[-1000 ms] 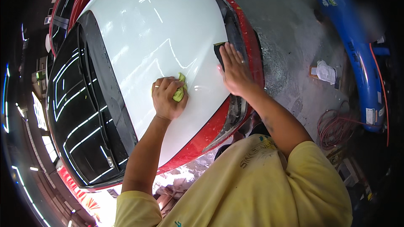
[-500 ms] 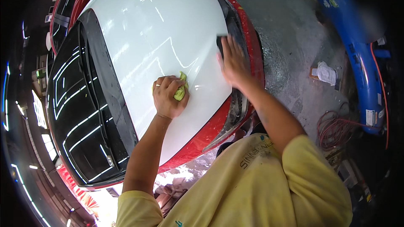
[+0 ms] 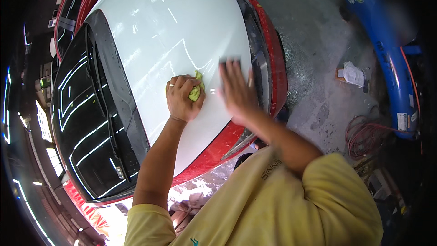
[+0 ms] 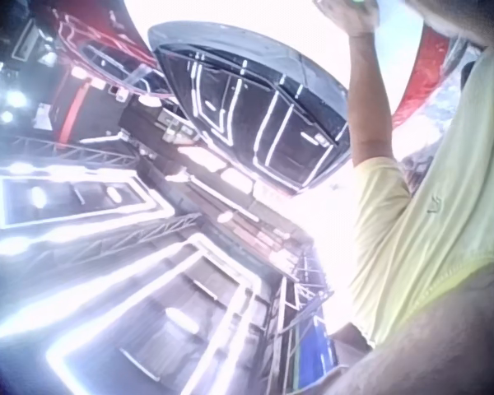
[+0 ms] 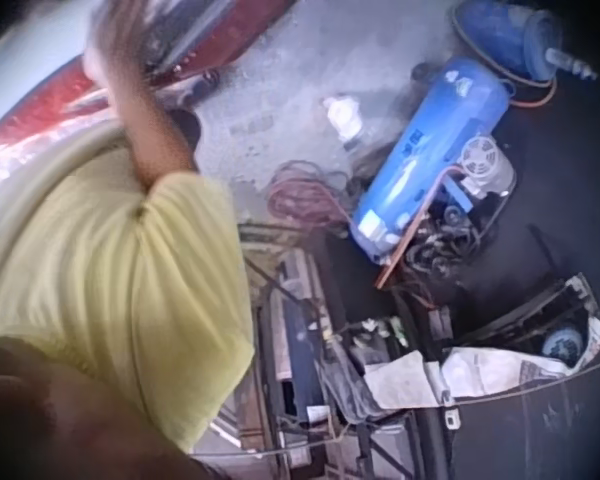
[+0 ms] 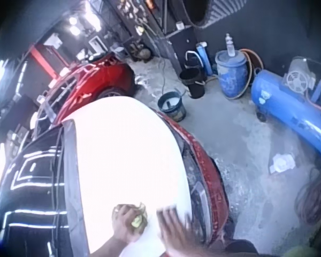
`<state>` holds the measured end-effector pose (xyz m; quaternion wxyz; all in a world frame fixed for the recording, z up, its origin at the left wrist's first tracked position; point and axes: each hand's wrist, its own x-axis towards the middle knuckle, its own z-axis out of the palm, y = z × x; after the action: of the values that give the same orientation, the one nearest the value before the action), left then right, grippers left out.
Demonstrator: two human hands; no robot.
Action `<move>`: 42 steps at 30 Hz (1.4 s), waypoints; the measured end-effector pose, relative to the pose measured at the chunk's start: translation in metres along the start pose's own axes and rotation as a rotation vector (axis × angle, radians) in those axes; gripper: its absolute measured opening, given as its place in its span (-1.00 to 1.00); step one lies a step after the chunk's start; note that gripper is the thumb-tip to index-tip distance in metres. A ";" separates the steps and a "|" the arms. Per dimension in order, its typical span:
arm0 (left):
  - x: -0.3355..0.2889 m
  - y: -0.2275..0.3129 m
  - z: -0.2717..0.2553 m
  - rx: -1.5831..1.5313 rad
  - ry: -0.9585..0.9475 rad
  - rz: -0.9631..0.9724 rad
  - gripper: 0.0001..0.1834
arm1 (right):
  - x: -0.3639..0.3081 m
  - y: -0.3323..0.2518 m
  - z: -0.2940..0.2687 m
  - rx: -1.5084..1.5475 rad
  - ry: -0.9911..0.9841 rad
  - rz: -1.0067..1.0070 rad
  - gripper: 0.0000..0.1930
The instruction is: The person wet sands the hood of a red and white car using a small black sanding block and a yellow cloth, dipping the tools into a bucket of water and wiping the surface.
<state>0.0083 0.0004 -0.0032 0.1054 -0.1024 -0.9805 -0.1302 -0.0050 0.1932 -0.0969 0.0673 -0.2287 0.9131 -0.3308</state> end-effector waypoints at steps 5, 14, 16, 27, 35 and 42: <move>-0.005 -0.001 -0.006 -0.009 -0.022 -0.014 -0.78 | -0.018 0.006 0.001 -0.076 -0.055 -0.089 -0.29; -0.012 -0.012 0.003 -0.024 0.037 -0.017 -0.80 | -0.042 -0.080 0.004 -0.104 -0.142 0.003 -0.28; -0.013 -0.011 0.003 -0.040 0.054 -0.007 -0.80 | -0.049 -0.077 -0.003 -0.146 -0.229 -0.020 -0.31; -0.011 -0.010 0.009 -0.082 0.197 -0.064 -0.75 | -0.065 -0.101 0.018 -0.100 -0.085 0.062 -0.24; 0.008 0.013 0.004 -0.088 0.116 -0.085 -0.67 | 0.100 0.050 -0.031 0.068 0.128 0.345 -0.30; -0.005 -0.003 0.005 -0.022 0.148 -0.112 -0.61 | -0.014 -0.029 -0.016 -0.152 -0.290 -0.101 -0.22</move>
<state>0.0114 -0.0016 -0.0096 0.1692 -0.0388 -0.9728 -0.1536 0.0137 0.1890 -0.0669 0.1640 -0.3240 0.9036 -0.2272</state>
